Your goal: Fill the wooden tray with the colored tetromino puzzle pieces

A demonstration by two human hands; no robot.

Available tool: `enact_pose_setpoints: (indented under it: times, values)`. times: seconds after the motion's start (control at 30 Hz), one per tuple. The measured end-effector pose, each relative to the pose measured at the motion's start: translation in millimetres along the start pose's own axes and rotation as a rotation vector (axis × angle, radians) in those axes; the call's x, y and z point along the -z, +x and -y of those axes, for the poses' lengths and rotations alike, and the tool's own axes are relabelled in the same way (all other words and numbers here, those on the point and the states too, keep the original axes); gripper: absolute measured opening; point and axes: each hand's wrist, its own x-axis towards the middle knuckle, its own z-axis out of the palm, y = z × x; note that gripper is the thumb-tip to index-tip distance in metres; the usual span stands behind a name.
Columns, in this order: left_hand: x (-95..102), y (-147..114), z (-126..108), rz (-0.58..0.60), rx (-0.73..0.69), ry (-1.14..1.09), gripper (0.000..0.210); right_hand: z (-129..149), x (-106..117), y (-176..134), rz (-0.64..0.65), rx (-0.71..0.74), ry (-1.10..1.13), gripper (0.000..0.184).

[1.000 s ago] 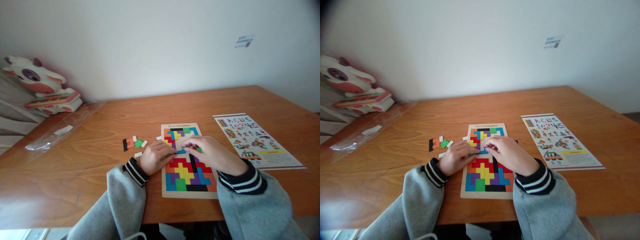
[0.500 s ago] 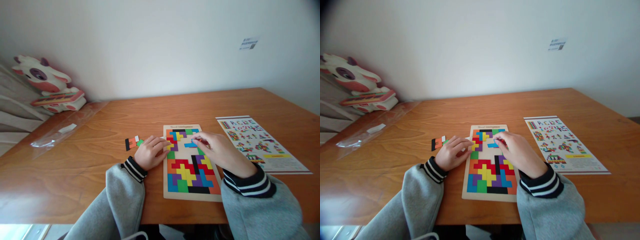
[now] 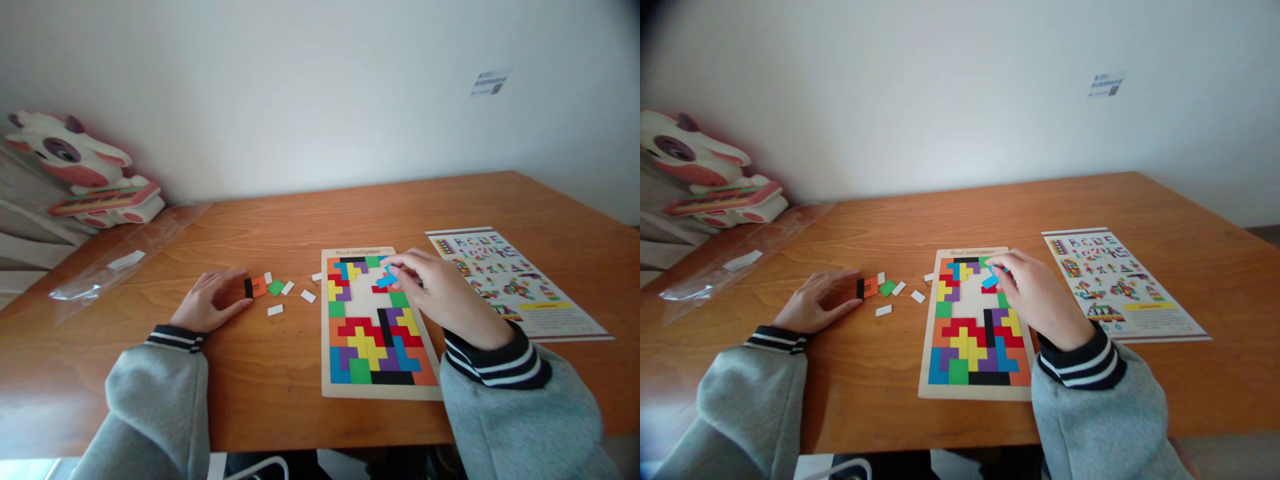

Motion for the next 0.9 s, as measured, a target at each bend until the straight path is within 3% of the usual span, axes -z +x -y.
enact_pose_setpoints:
  times: [0.1, 0.3, 0.43, 0.67, 0.9]
  values:
    - [-2.3, -3.3, 1.4, 0.018, 0.035, -0.013, 0.056, 0.4, -1.2, 0.3, -0.001, -0.013, -0.003, 0.025]
    - [-17.7, 14.8, -27.3, 0.041, -0.041, -0.098, 0.051, 3.6, 0.0, 2.6, 0.033, -0.001, -0.003, 0.025]
    - [-20.7, 19.7, -33.0, 0.013, -0.043, -0.111, 0.047, 5.0, -0.1, 2.7, 0.024, -0.016, -0.008, 0.026]
    - [-21.6, 19.7, -35.4, 0.080, -0.268, -0.111, 0.032, -3.4, 3.9, 1.1, -0.028, -0.067, -0.005, 0.024]
    - [-28.5, 25.6, -41.4, 0.016, -0.291, -0.184, 0.028, -18.5, 8.8, -0.9, -0.110, -0.180, 0.046, 0.025]
